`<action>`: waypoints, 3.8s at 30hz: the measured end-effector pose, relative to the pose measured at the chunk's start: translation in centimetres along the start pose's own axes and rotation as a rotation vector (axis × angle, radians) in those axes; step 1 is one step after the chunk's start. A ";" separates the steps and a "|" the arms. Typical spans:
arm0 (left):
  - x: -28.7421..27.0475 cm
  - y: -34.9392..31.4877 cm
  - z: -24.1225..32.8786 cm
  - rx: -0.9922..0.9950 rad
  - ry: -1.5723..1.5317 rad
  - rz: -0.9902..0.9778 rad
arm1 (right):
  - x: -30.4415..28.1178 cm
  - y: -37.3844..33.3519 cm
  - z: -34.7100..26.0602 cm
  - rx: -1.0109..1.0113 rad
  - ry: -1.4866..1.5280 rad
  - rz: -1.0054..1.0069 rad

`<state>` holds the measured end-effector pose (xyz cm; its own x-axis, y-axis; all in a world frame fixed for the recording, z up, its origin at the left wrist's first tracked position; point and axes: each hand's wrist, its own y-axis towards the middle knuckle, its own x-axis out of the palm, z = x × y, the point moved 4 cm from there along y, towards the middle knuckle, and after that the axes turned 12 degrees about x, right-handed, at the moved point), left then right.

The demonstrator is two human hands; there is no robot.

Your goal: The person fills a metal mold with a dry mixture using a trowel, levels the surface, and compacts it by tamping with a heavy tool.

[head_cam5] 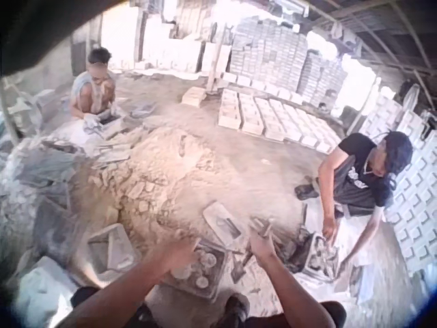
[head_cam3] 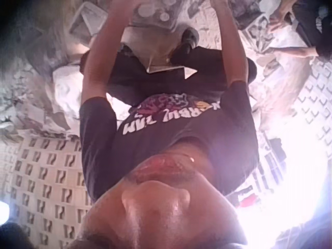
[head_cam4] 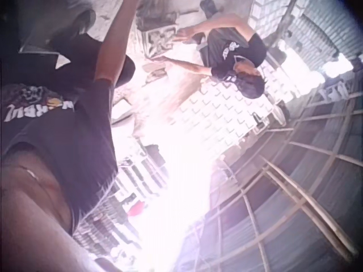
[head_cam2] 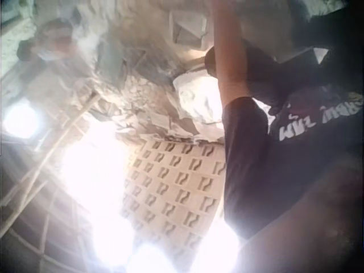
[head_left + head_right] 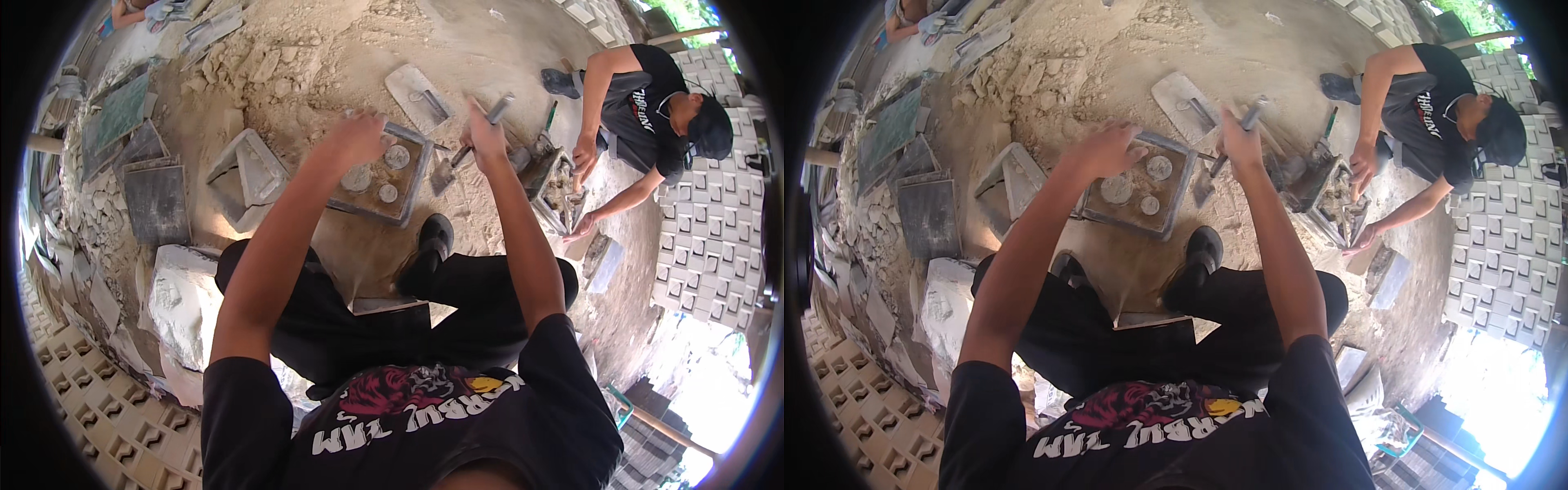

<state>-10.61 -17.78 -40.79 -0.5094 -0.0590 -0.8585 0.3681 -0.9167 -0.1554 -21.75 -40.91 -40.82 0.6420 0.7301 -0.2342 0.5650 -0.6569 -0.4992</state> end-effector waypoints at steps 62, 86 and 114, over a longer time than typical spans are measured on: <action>16.4 1.2 -14.7 -0.963 -0.425 0.612 | 31.9 33.0 -0.6 -0.308 -1.184 -0.242; 13.9 1.6 -14.2 -0.953 -0.392 0.595 | 30.7 32.9 1.8 -0.290 -1.008 -0.088; 14.9 1.1 -14.3 -0.976 -0.475 0.540 | 15.3 37.2 -1.4 -0.202 -1.113 -0.009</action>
<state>-6.69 -13.99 -60.71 -0.2688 -0.6685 -0.6934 0.9484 -0.0578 -0.3119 9.79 -54.43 -61.80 -0.1242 0.4308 -0.8939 0.7053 -0.5954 -0.3849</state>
